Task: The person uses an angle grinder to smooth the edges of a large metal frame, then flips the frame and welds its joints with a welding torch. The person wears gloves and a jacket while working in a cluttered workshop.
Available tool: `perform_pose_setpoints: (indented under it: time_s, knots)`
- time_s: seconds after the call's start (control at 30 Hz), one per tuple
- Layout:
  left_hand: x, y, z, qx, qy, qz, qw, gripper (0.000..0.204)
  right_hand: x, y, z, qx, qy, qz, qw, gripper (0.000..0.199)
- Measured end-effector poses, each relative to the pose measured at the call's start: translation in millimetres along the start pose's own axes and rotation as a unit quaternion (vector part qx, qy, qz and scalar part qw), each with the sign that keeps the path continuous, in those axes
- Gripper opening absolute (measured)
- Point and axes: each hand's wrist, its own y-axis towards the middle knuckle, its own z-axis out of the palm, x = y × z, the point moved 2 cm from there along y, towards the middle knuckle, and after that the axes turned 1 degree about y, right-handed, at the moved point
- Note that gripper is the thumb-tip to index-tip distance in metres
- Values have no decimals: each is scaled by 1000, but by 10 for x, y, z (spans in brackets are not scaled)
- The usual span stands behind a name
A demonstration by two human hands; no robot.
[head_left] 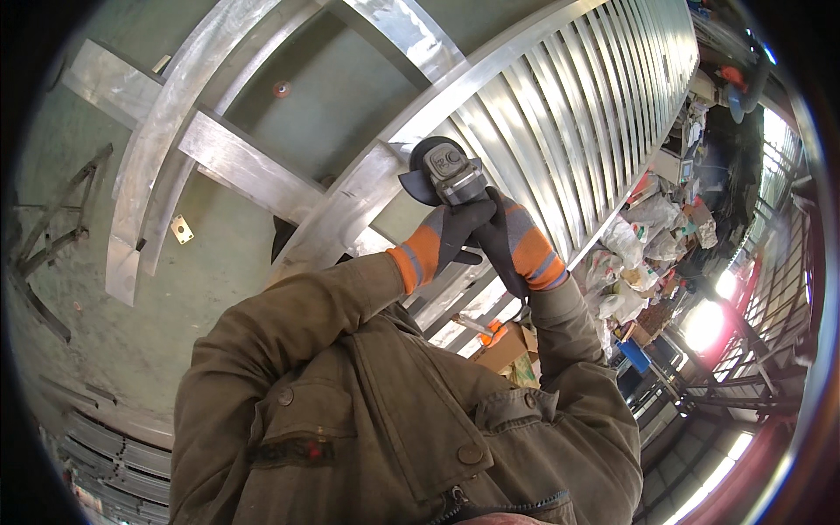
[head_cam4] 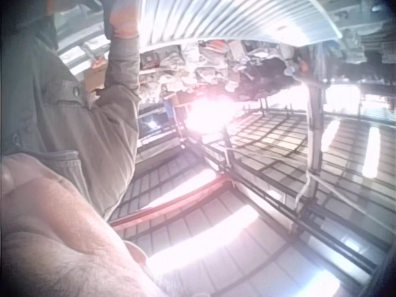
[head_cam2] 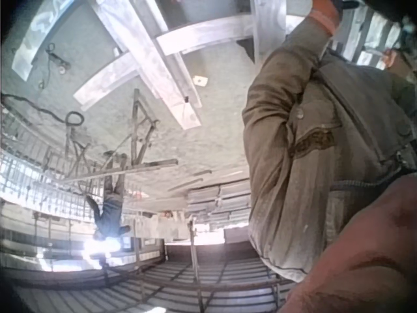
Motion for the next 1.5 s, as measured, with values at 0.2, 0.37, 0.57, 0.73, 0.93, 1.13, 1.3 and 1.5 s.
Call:
perform_pose_setpoints:
  time_s: [0.2, 0.37, 0.57, 0.73, 0.93, 1.13, 1.3, 1.5]
  knots:
    - [-22, -43, -21, -38, -10, 10, 999, 60, 66, 2, 24, -9, 23, -14, 1000, 41]
    - [-50, -25, -25, -11, -1, 18, 1000, 65, 140, 40, 33, -13, 3, 52, 999, 40]
    - [-69, -121, -71, -17, -2, 25, 1000, 67, 268, 37, 61, 11, 59, 53, 997, 39]
    - [-72, -118, -81, -23, -12, 19, 999, 67, 214, 94, 119, 8, 107, 115, 988, 42]
    - [-91, -166, -91, -13, -9, 21, 1000, 67, 257, 49, 146, -11, 84, 88, 993, 42]
    - [-95, -190, -109, -32, -22, 25, 999, 66, 365, 113, 112, 16, -28, 27, 999, 41]
    - [-72, -153, -130, -27, -10, 27, 999, 66, 386, 90, 148, -2, 46, 73, 996, 39]
    - [-88, -192, -161, -25, -29, 27, 999, 69, 362, 151, 159, 28, 23, 64, 997, 40]
